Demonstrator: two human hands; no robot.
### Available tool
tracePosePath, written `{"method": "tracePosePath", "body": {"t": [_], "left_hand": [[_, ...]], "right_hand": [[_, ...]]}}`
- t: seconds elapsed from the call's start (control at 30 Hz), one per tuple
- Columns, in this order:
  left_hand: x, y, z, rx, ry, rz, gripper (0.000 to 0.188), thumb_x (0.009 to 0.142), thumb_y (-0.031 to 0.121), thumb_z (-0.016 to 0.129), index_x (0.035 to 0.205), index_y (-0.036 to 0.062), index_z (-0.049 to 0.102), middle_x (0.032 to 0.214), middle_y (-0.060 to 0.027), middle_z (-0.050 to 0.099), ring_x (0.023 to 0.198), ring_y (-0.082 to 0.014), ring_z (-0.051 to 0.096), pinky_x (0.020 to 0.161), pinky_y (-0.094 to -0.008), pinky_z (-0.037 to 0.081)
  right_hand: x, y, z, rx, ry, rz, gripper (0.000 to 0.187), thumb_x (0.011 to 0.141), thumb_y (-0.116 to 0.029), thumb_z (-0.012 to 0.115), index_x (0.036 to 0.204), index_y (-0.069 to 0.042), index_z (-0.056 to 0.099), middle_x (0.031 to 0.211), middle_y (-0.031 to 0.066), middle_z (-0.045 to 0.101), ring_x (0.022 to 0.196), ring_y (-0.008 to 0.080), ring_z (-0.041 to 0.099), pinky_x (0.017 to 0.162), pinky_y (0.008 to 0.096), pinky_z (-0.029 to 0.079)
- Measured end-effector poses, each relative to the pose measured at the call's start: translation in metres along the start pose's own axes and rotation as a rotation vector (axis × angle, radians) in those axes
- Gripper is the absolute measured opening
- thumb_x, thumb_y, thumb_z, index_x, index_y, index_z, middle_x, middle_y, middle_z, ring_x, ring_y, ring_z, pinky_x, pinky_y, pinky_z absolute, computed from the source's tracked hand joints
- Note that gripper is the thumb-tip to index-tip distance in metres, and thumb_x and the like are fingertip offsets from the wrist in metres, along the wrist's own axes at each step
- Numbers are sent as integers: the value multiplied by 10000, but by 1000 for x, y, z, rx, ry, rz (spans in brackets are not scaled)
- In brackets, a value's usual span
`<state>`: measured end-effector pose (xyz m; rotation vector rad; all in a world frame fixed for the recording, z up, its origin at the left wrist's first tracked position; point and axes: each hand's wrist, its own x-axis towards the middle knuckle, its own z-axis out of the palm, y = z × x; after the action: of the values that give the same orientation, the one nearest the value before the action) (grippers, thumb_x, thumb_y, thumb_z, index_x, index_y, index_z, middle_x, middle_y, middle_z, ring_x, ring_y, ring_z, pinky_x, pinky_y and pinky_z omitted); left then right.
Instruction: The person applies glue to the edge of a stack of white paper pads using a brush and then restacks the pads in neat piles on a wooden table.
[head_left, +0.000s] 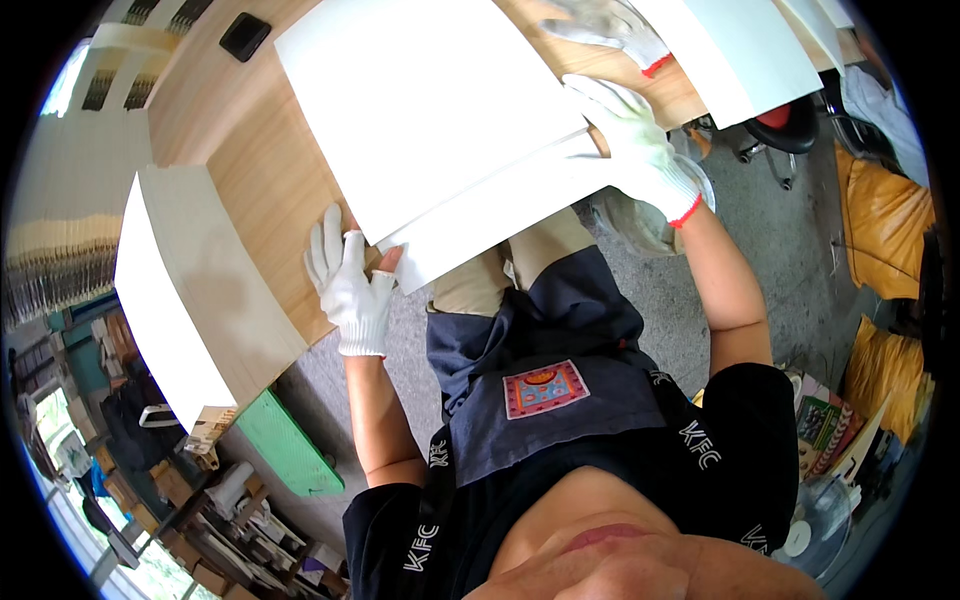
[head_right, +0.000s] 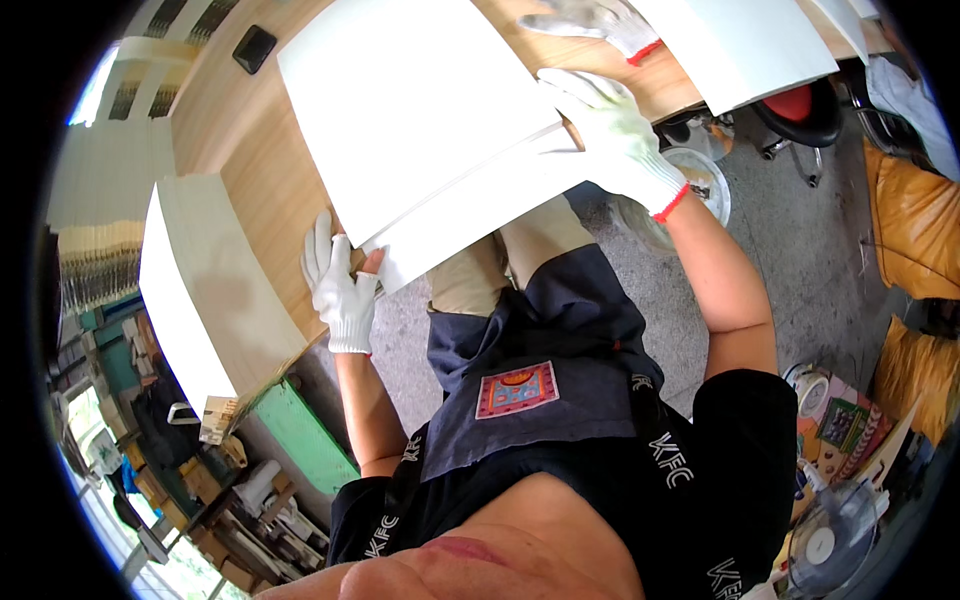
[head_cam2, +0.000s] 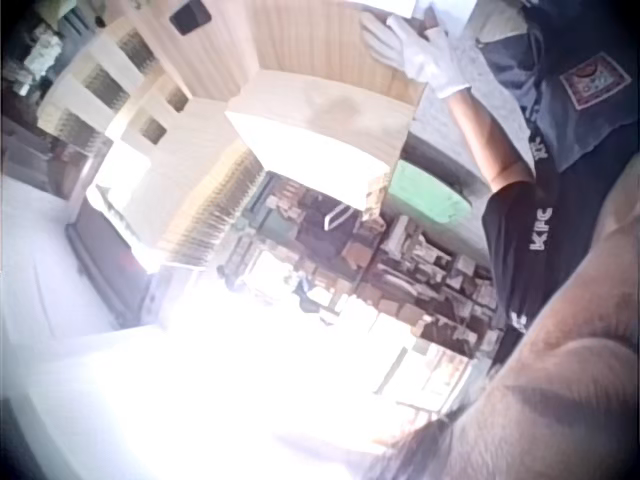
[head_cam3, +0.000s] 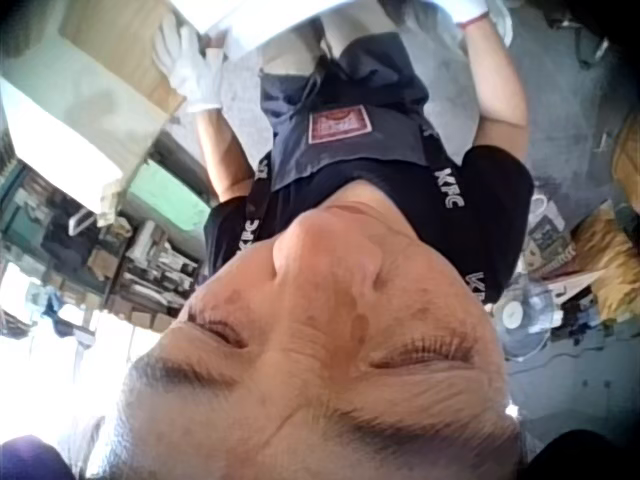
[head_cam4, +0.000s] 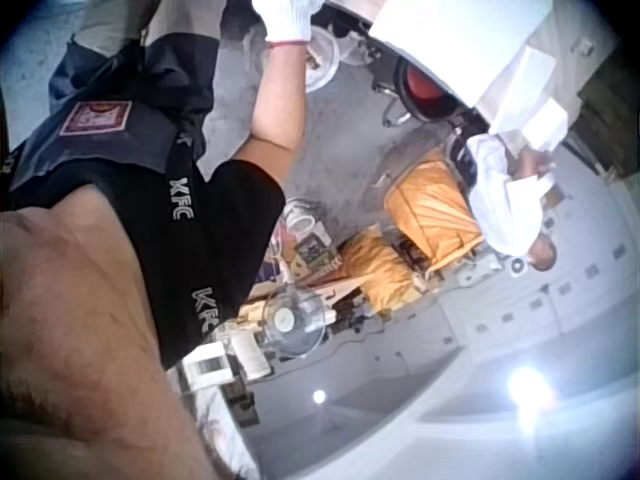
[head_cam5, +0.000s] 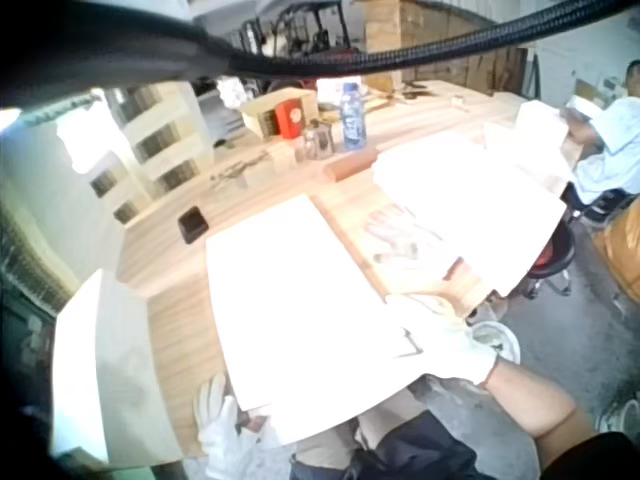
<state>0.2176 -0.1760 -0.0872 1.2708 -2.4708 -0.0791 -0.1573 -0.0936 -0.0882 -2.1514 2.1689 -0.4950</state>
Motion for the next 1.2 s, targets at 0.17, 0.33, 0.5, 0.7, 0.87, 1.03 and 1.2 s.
{"method": "tracePosePath", "body": {"t": [0.17, 0.33, 0.5, 0.7, 0.87, 1.03, 1.2], "left_hand": [[4, 2, -8, -10, 24, 7, 467, 721, 376, 785, 935, 0, 610, 1388, -206, 503, 1270, -420, 434, 1073, -527, 307], [3, 2, -5, -7, 21, -44, 482, 717, 380, 798, 1012, 32, 644, 1385, -171, 514, 1286, -400, 433, 1083, -543, 291], [2, 4, -6, -18, 9, -57, 478, 729, 377, 795, 1037, 42, 651, 1387, -162, 515, 1302, -392, 427, 1099, -546, 280], [1, 6, -7, -14, 7, -61, 462, 730, 354, 796, 1033, 38, 651, 1393, -162, 512, 1302, -392, 426, 1094, -553, 278], [2, 5, -6, -24, 25, -40, 460, 717, 343, 802, 1016, 29, 647, 1395, -166, 511, 1298, -384, 431, 1093, -551, 277], [2, 2, -6, -2, 11, -12, 469, 718, 332, 801, 1015, 7, 639, 1394, -178, 513, 1289, -388, 440, 1095, -537, 288], [1, 6, -6, -9, 19, -17, 465, 768, 252, 769, 1110, -36, 639, 1409, -175, 518, 1305, -380, 439, 1093, -471, 308]], "right_hand": [[-2, 2, -2, 21, 54, -58, 850, 787, -530, 723, 1458, -102, 423, 1492, 102, 430, 1371, 282, 398, 1131, 449, 309], [1, -3, -1, 3, 32, -31, 845, 774, -457, 757, 1457, -93, 419, 1507, 60, 415, 1374, 268, 394, 1130, 416, 308], [2, 1, 1, 40, 39, -59, 839, 783, -445, 755, 1464, -99, 408, 1507, 68, 413, 1374, 272, 394, 1129, 418, 312], [0, 3, 3, 19, 34, -44, 868, 783, -491, 743, 1479, -115, 386, 1509, 72, 404, 1374, 272, 393, 1129, 425, 310], [-2, 3, 6, -24, 51, -32, 898, 785, -567, 710, 1493, -133, 368, 1501, 79, 411, 1383, 263, 380, 1139, 438, 290], [-2, 0, 4, -32, 27, -5, 897, 776, -526, 724, 1495, -128, 364, 1515, 82, 394, 1393, 281, 362, 1153, 430, 270], [1, -3, -3, -1, -24, 23, 884, 769, -482, 745, 1485, -119, 374, 1530, 79, 373, 1397, 286, 354, 1161, 419, 266]]}}
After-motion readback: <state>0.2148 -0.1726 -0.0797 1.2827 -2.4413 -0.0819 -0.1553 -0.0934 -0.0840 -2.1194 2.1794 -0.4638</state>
